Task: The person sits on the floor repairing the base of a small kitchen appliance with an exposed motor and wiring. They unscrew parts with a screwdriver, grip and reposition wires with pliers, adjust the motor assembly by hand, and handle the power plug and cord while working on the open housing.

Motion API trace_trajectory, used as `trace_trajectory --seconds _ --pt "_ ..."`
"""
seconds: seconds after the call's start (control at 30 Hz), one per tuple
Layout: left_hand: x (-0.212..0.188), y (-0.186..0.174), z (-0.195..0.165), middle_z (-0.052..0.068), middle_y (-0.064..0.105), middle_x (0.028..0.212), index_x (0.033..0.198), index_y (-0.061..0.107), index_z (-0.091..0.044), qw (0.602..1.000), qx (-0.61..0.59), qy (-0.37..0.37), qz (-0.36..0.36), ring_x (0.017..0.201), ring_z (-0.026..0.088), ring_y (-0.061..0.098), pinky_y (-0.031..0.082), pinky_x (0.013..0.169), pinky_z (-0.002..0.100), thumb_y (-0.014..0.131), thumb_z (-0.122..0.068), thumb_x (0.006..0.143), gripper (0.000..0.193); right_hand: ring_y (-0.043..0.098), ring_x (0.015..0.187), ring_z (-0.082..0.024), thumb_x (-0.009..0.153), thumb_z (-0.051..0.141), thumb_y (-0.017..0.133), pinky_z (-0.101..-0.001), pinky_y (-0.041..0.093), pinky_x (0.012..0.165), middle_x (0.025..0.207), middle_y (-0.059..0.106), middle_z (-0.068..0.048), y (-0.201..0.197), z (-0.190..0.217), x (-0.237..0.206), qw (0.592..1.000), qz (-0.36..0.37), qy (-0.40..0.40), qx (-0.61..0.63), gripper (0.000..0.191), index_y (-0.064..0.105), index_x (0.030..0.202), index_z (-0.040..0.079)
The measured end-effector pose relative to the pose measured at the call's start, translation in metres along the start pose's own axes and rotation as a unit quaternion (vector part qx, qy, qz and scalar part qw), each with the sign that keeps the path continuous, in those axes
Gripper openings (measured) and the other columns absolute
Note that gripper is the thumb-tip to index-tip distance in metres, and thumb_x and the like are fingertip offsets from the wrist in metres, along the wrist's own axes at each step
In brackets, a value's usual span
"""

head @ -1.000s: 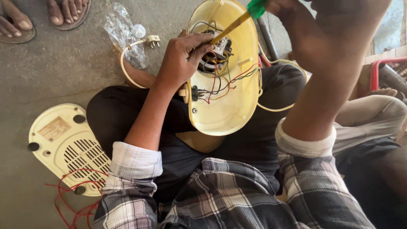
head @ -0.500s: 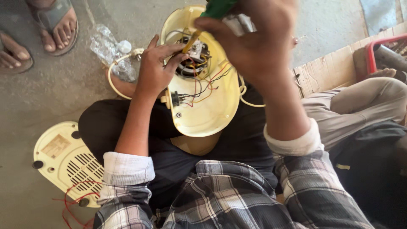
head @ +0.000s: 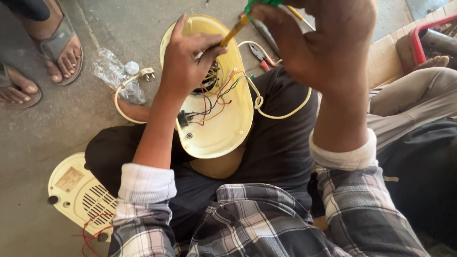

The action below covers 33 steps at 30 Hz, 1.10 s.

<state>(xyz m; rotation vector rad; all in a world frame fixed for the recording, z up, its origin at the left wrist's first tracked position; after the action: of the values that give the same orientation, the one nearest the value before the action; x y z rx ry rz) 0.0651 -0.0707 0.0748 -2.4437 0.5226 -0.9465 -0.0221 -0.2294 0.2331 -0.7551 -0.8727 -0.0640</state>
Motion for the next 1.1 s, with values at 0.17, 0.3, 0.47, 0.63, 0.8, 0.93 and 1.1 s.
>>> trace_trajectory --seconds 0.17,0.3,0.47,0.63,0.8,0.93,1.1 --pt "0.017 0.018 0.023 0.009 0.078 0.099 0.109 0.078 -0.006 1.000 -0.011 0.008 0.014 0.089 0.028 0.073 0.027 0.123 0.057 0.083 -0.019 0.097 0.018 0.075 0.104 -0.020 0.109 -0.015 0.074 -0.0282 0.062 0.089 0.112 0.072 -0.013 0.008 -0.032 -0.010 0.995 -0.011 0.053 0.089 0.023 0.059 0.123 -0.004" --pt "0.009 0.025 0.031 0.009 0.078 0.100 0.106 0.079 -0.005 0.999 -0.018 -0.012 0.034 0.088 0.027 0.073 0.027 0.124 0.058 0.083 -0.018 0.096 0.017 0.076 0.110 -0.019 0.113 -0.015 0.070 -0.0293 0.065 0.097 0.115 0.071 -0.013 0.018 -0.041 -0.017 0.989 0.005 0.069 0.132 0.021 0.056 0.125 -0.005" --pt "0.004 0.021 0.035 0.009 0.079 0.095 0.105 0.079 -0.004 0.998 -0.038 -0.045 0.039 0.083 0.026 0.074 0.025 0.125 0.061 0.085 -0.017 0.095 0.017 0.075 0.108 -0.020 0.113 -0.015 0.069 -0.0291 0.064 0.095 0.115 0.071 -0.014 0.020 -0.040 -0.016 0.989 0.021 0.066 0.134 0.020 0.056 0.125 -0.005" --pt "0.001 0.021 0.036 0.009 0.078 0.094 0.103 0.078 -0.003 0.996 -0.037 -0.064 0.048 0.081 0.025 0.074 0.024 0.125 0.059 0.086 -0.018 0.095 0.019 0.073 0.116 -0.020 0.113 -0.015 0.062 -0.0284 0.063 0.101 0.121 0.068 -0.014 0.030 -0.044 -0.010 0.976 0.036 0.059 0.205 0.021 0.053 0.129 -0.004" --pt "-0.001 0.021 0.037 0.010 0.078 0.096 0.102 0.078 -0.002 0.995 -0.042 -0.074 0.050 0.080 0.025 0.073 0.029 0.125 0.053 0.085 -0.016 0.095 0.018 0.073 0.115 -0.019 0.116 -0.014 0.066 -0.0292 0.063 0.100 0.119 0.068 -0.012 0.036 -0.046 -0.010 0.975 0.038 0.071 0.209 0.018 0.055 0.126 -0.004" --pt "0.000 0.020 0.036 0.011 0.078 0.095 0.101 0.078 -0.001 0.996 -0.033 -0.063 0.050 0.079 0.026 0.072 0.029 0.123 0.052 0.085 -0.015 0.095 0.017 0.071 0.125 -0.020 0.116 -0.015 0.059 -0.0294 0.063 0.107 0.127 0.067 -0.012 0.037 -0.041 -0.008 0.971 0.058 0.073 0.222 0.019 0.054 0.130 -0.003" --pt "-0.001 0.021 0.038 0.011 0.078 0.094 0.101 0.078 -0.002 0.995 -0.034 -0.072 0.052 0.078 0.026 0.072 0.031 0.123 0.052 0.084 -0.016 0.095 0.017 0.072 0.120 -0.020 0.117 -0.013 0.063 -0.0299 0.063 0.104 0.120 0.067 -0.012 0.038 -0.043 -0.005 0.976 0.063 0.066 0.197 0.014 0.056 0.124 -0.003"
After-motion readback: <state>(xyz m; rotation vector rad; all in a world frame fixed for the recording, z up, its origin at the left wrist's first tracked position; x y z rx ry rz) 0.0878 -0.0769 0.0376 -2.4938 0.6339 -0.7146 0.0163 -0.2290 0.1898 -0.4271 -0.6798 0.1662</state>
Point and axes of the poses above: each hand's wrist, its own x-axis towards the middle knuckle, its own y-axis out of the palm, z = x × y, the point moved 10 cm from there along x, towards the middle knuckle
